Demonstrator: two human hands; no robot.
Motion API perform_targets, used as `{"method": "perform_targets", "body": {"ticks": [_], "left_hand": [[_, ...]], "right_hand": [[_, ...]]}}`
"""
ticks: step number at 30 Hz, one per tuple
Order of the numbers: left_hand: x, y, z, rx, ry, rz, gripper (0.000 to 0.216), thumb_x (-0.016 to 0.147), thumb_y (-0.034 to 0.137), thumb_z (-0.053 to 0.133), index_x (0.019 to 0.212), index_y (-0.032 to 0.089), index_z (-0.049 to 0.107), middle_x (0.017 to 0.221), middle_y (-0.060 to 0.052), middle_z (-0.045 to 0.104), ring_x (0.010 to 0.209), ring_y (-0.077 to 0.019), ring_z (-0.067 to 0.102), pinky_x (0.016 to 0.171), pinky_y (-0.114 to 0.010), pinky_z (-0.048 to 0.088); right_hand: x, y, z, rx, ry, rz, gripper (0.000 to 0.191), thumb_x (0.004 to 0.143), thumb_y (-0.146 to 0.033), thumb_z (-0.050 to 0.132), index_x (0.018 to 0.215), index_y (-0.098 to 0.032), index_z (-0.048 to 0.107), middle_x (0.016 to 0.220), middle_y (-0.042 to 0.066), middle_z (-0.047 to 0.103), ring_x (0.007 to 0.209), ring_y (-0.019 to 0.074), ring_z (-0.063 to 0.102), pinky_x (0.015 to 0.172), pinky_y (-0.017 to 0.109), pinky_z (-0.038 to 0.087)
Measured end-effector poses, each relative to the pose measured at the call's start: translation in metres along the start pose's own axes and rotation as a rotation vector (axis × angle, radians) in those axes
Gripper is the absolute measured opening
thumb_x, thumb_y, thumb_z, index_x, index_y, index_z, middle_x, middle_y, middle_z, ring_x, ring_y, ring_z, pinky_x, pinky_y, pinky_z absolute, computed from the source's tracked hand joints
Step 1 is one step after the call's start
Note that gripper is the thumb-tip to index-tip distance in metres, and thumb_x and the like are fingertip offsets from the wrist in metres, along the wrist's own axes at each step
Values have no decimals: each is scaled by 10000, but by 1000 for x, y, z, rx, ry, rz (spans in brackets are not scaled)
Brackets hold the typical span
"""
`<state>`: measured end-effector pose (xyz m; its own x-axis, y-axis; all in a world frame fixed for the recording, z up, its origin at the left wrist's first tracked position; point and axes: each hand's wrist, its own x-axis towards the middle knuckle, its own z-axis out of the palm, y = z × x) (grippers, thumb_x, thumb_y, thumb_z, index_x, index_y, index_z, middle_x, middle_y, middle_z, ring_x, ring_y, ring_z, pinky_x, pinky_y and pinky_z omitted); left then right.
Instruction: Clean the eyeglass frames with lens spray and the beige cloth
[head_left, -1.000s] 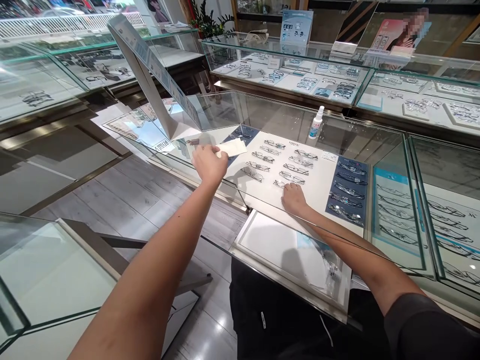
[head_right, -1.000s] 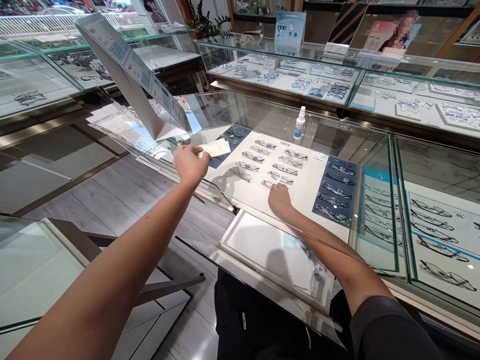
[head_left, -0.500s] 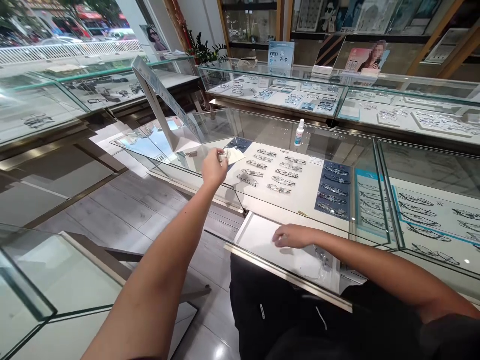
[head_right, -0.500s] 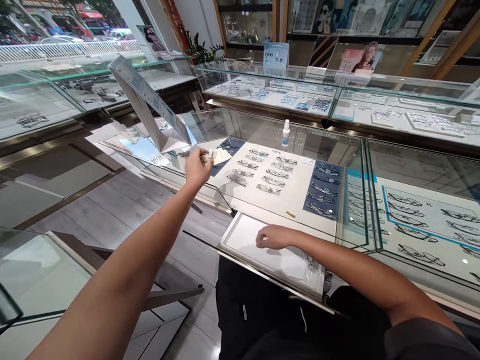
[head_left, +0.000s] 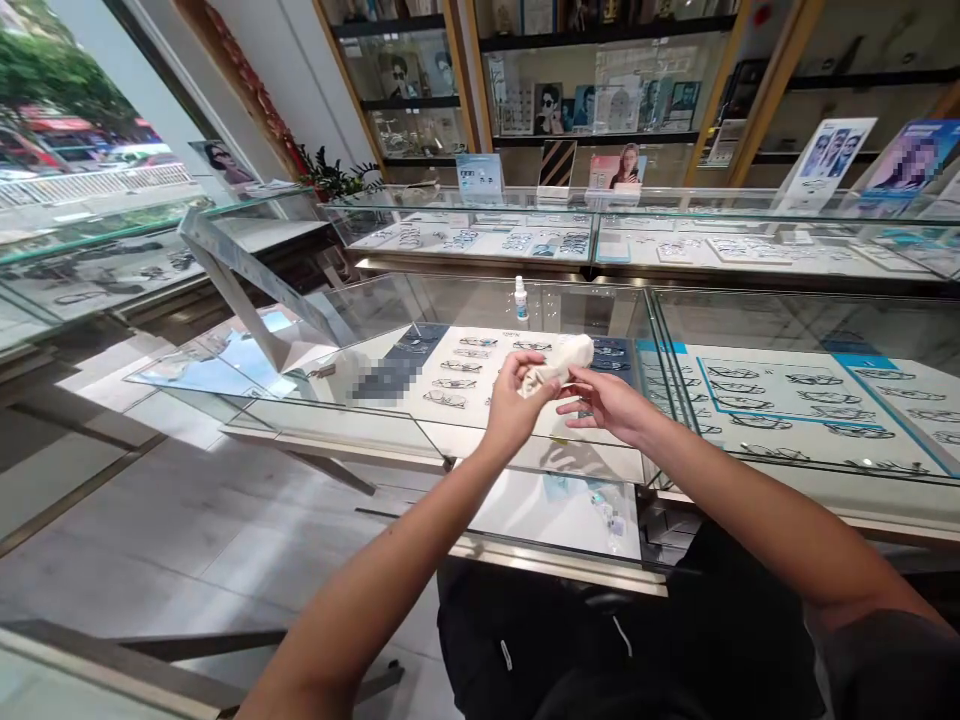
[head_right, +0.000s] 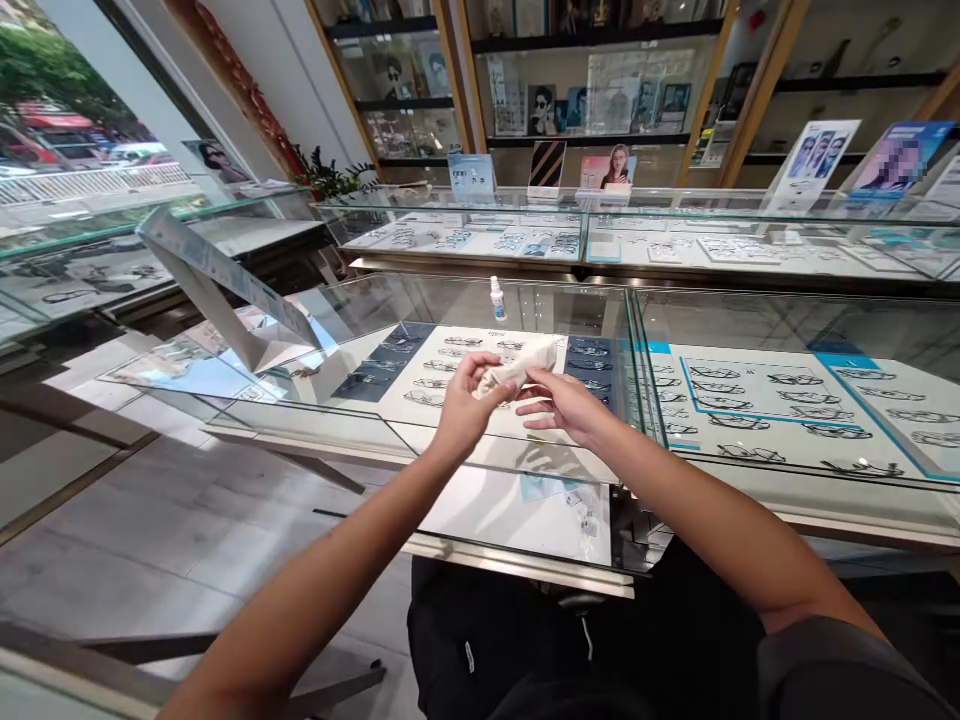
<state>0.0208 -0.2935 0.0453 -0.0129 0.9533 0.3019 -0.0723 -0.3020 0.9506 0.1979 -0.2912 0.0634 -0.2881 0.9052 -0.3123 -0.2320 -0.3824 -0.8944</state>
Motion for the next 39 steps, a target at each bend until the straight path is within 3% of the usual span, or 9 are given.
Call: {"method": "perform_targets", "body": {"ticks": [4, 8, 12, 16, 19, 24, 31, 35, 39], "left_hand": [[-23, 0, 27, -125, -138, -126, 545, 727, 348, 908, 1155, 254, 585, 1001, -26, 723, 922, -195, 695, 864, -328, 525], [-19, 3, 32, -186, -160, -271, 472, 801, 463, 847, 1163, 231, 654, 873, -8, 719, 812, -168, 668, 821, -320, 516], [-7, 11, 36, -95, -102, -155, 317, 835, 520, 811, 923, 220, 754, 900, -25, 726, 841, -168, 650, 821, -312, 517], [-5, 18, 44, -69, -77, -13, 278, 793, 481, 875, 839, 229, 768, 872, -27, 720, 820, -176, 648, 815, -326, 532], [-7, 21, 53, 16, -64, 98, 225, 831, 455, 858, 834, 241, 792, 1048, -75, 754, 1021, -232, 709, 881, -352, 556], [-7, 17, 67, -24, -84, -6, 224, 797, 459, 890, 874, 253, 851, 1429, -132, 699, 1314, -336, 674, 987, -435, 586], [-14, 22, 75, 49, -93, 55, 158, 873, 434, 827, 915, 290, 878, 1347, -92, 760, 1304, -337, 690, 1113, -510, 547], [-23, 28, 77, 149, -159, 161, 100, 901, 377, 792, 876, 311, 863, 1327, -79, 754, 1308, -318, 674, 1154, -498, 508], [-16, 23, 74, 4, -62, 98, 142, 890, 394, 797, 877, 261, 751, 1158, -86, 762, 1143, -271, 716, 990, -426, 571]], "right_hand": [[-1, 0, -21, -57, 125, -259, 349, 812, -468, 843, 1013, -202, 740, 914, 31, 766, 774, 151, 681, 678, 254, 562], [-10, -3, -35, -268, -2, -450, 457, 817, -610, 802, 973, -184, 751, 852, 13, 731, 756, 161, 617, 697, 289, 511], [-18, -6, -40, -422, -45, -565, 471, 890, -654, 723, 905, -183, 729, 804, -3, 667, 725, 154, 540, 688, 293, 446], [-20, -3, -44, -477, -16, -593, 466, 914, -657, 689, 903, -191, 693, 785, -16, 618, 715, 153, 517, 687, 292, 425], [-17, 2, -49, -505, 77, -591, 428, 905, -634, 696, 867, -213, 630, 765, -23, 588, 703, 156, 520, 661, 285, 427], [-16, 5, -49, -435, 267, -639, 409, 824, -519, 801, 987, -258, 532, 945, -9, 635, 697, 142, 565, 660, 287, 498], [-35, -2, -40, -193, 39, -530, 345, 883, -544, 684, 1026, -232, 714, 1059, 58, 739, 1002, 234, 686, 819, 340, 593], [-41, -5, -40, -168, 135, -515, 454, 833, -651, 741, 938, -209, 751, 918, 58, 751, 888, 229, 694, 794, 356, 604], [-42, -10, -50, -206, 142, -562, 447, 842, -657, 740, 888, -212, 757, 850, 36, 726, 804, 212, 651, 775, 354, 594]]}}
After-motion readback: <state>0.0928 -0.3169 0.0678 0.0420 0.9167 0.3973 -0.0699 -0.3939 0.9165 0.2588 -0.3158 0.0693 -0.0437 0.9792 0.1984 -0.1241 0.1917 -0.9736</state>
